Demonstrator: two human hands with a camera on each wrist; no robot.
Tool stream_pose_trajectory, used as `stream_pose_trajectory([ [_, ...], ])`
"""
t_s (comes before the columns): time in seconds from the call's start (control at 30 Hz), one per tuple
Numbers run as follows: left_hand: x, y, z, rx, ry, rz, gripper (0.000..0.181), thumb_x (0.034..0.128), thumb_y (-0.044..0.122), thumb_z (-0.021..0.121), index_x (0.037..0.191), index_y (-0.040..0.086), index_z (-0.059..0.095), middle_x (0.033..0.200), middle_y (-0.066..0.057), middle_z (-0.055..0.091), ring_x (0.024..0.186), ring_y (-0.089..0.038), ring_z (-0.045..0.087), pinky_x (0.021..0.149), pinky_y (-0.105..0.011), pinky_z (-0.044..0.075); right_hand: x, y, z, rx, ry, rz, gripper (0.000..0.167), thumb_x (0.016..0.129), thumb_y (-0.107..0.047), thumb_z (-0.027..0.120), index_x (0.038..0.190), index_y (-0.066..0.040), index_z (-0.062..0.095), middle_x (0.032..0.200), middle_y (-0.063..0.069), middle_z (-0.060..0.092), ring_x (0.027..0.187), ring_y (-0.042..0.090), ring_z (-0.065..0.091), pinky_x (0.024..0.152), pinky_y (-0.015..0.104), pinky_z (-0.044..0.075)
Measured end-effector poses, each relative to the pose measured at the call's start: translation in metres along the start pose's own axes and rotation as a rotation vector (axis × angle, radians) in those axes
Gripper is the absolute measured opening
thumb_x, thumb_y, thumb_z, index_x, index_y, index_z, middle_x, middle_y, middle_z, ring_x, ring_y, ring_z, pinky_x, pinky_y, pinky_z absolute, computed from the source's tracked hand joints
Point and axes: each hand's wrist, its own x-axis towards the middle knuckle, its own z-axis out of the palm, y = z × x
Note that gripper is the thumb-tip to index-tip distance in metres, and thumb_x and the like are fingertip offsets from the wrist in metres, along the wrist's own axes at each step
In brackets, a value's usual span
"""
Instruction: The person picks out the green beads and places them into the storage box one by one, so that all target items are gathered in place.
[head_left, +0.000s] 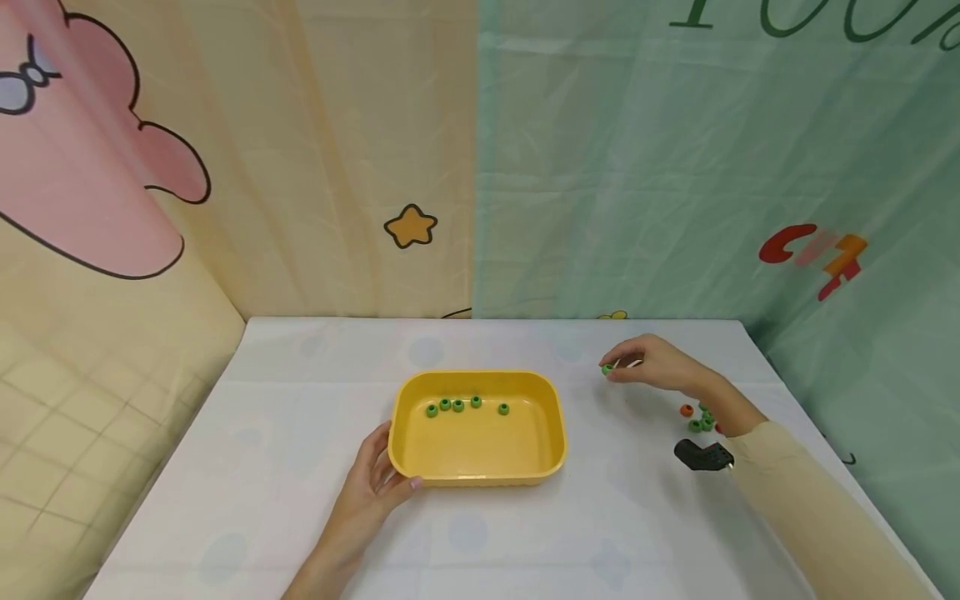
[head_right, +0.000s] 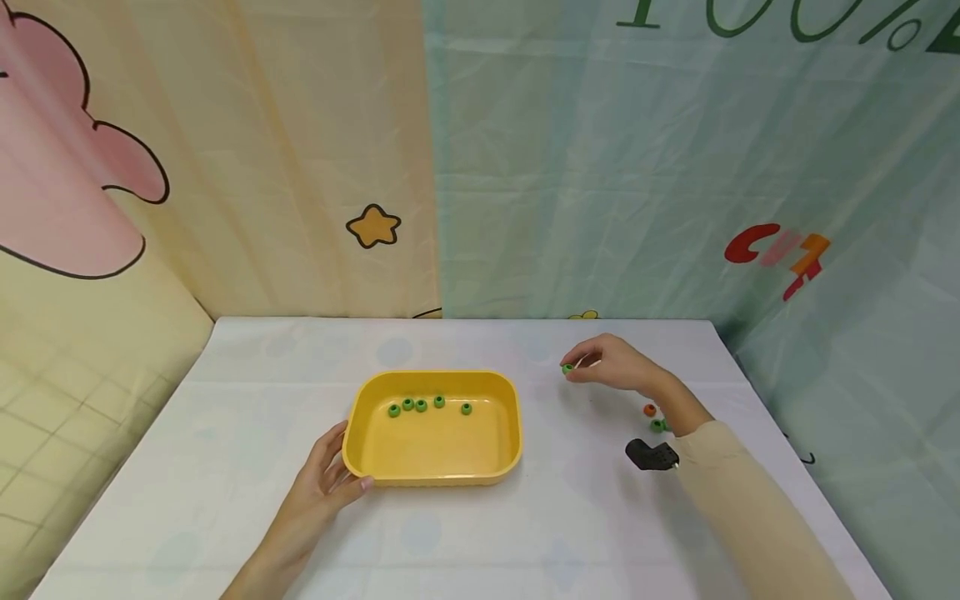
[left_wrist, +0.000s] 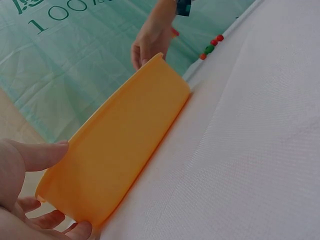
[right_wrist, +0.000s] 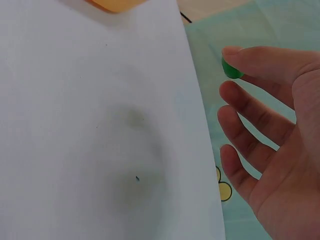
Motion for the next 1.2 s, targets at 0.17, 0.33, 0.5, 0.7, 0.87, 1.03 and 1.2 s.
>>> stream_pose_trajectory([
  [0.17,0.0,0.001,0.0,0.007,0.001,-0.004,0.093,0.0896,0.007,0.081,0.162,0.018,0.024,0.168,-0.01,0.021,0.15,-0.035,0.03,0.112,-0.029,0.042,0.009,-0.009,0.006,-0.01,-0.019,-0.04,0.029,0.095,-0.02,0.078,0.117,-0.002,0.076,0.109,0.002,0.074,0.098,0.022,0.066,0.086,0.037,0.06],
  [0.33,0.0,0.001,0.0,0.006,0.003,0.0,0.093,0.0895,0.007,0.081,0.162,0.018,0.024,0.167,-0.01,0.022,0.151,-0.034,0.029,0.112,-0.029,0.042,0.017,-0.018,0.011,0.005,-0.047,-0.074,0.027,0.094,-0.018,0.078,0.116,-0.001,0.076,0.109,0.0,0.074,0.098,0.022,0.066,0.088,0.035,0.06],
  [0.5,0.0,0.001,0.0,0.008,0.003,0.0,0.093,0.0896,0.008,0.082,0.162,0.018,0.023,0.167,-0.009,0.022,0.15,-0.034,0.03,0.112,-0.029,0.042,0.022,-0.028,0.017,0.015,-0.066,-0.104,0.026,0.094,-0.019,0.078,0.115,-0.003,0.077,0.109,0.001,0.074,0.099,0.022,0.065,0.09,0.038,0.06],
  [0.7,-0.001,0.001,0.0,0.009,0.003,-0.005,0.094,0.0893,0.009,0.082,0.162,0.018,0.024,0.167,-0.009,0.021,0.151,-0.035,0.029,0.112,-0.03,0.041,0.03,-0.038,0.024,0.013,-0.09,-0.142,0.021,0.094,-0.016,0.078,0.112,-0.006,0.078,0.108,0.0,0.073,0.097,0.022,0.065,0.089,0.036,0.06],
  [0.87,-0.001,0.0,0.0,0.006,0.002,-0.003,0.094,0.0888,0.01,0.083,0.162,0.019,0.024,0.167,-0.009,0.022,0.15,-0.035,0.03,0.112,-0.03,0.042,0.037,-0.048,0.029,0.002,-0.111,-0.188,0.023,0.094,-0.015,0.077,0.113,-0.002,0.077,0.108,0.0,0.074,0.097,0.021,0.065,0.089,0.037,0.06],
  [1.03,0.0,0.0,0.0,0.002,-0.001,0.003,0.093,0.0889,0.009,0.082,0.162,0.018,0.024,0.167,-0.009,0.022,0.15,-0.035,0.03,0.112,-0.028,0.042,0.044,-0.056,0.035,-0.002,-0.126,-0.217,0.023,0.093,-0.015,0.077,0.113,-0.002,0.077,0.107,0.0,0.074,0.096,0.02,0.065,0.089,0.036,0.06],
  [1.2,0.0,0.0,0.0,0.002,0.001,0.005,0.093,0.0888,0.008,0.082,0.161,0.018,0.025,0.167,-0.009,0.022,0.15,-0.035,0.03,0.111,-0.028,0.042,0.05,-0.068,0.04,0.004,-0.147,-0.229,0.021,0.094,-0.014,0.077,0.112,-0.004,0.078,0.105,-0.001,0.074,0.096,0.02,0.065,0.088,0.035,0.061],
])
